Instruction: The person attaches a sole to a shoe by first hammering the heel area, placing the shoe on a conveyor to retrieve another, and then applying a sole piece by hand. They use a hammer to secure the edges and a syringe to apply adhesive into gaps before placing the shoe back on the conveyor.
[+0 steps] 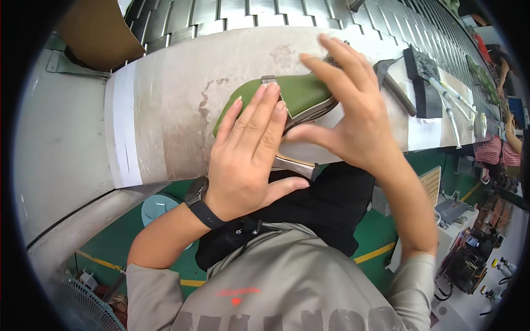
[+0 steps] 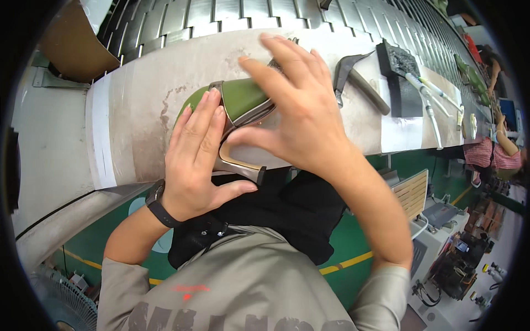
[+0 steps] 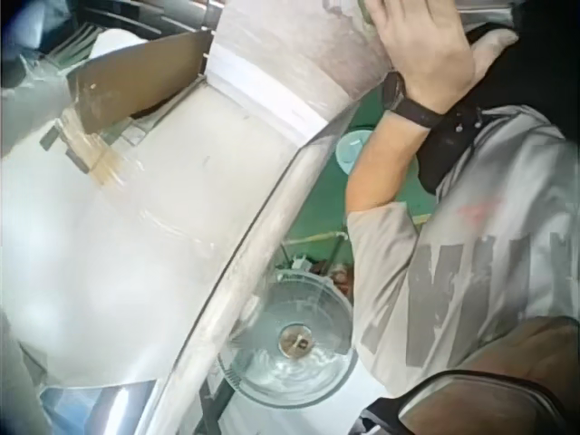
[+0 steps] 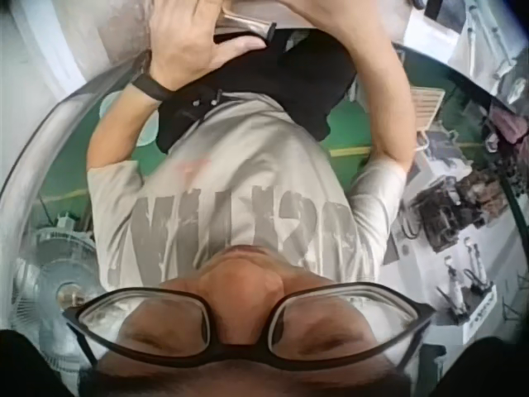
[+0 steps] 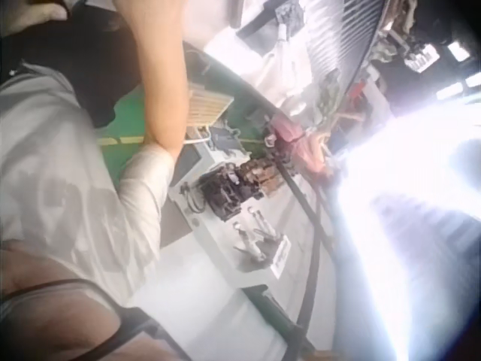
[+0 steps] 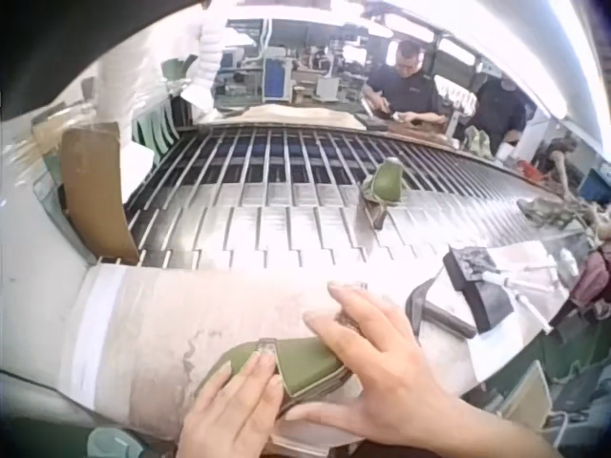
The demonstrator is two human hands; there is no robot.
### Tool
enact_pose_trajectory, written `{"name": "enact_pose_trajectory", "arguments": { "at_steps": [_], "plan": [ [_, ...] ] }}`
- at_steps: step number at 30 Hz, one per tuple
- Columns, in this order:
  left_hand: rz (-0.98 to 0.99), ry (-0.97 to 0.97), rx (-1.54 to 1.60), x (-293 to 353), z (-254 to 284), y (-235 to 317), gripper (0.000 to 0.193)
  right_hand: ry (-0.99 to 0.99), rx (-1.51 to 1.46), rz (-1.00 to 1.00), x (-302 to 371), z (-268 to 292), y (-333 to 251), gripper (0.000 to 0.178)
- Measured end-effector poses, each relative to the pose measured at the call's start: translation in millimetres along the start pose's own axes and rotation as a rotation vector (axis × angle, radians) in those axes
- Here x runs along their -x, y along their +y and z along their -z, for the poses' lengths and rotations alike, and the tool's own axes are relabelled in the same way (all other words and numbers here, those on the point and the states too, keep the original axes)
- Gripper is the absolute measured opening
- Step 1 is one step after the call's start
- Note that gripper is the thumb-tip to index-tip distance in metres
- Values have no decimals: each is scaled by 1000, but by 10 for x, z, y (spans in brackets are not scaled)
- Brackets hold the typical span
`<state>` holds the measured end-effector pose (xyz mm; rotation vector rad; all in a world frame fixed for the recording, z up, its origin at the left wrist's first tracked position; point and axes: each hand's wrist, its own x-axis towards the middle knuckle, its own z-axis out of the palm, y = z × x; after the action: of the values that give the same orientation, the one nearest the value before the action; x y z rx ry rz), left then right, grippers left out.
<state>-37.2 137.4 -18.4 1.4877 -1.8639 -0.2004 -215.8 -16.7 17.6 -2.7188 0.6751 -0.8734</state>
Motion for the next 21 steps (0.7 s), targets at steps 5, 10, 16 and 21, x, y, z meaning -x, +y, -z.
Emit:
{"name": "enact_pose_trajectory", "arguments": {
  "at_steps": [5, 10, 16, 21],
  "plan": [
    [-4, -47, 11, -177, 165, -82, 85, 300, 123, -374, 499, 149, 706, 38],
    [122, -140, 172, -644, 175, -80, 71, 243, 115, -414, 666, 135, 874, 41],
    [50, -151, 111, -661, 21, -106, 61, 203, 290, -336, 681, 123, 848, 54],
    [23, -188, 72, -696, 17, -79, 72, 179, 320, -250, 767, 133, 639, 54]
  ]
}}
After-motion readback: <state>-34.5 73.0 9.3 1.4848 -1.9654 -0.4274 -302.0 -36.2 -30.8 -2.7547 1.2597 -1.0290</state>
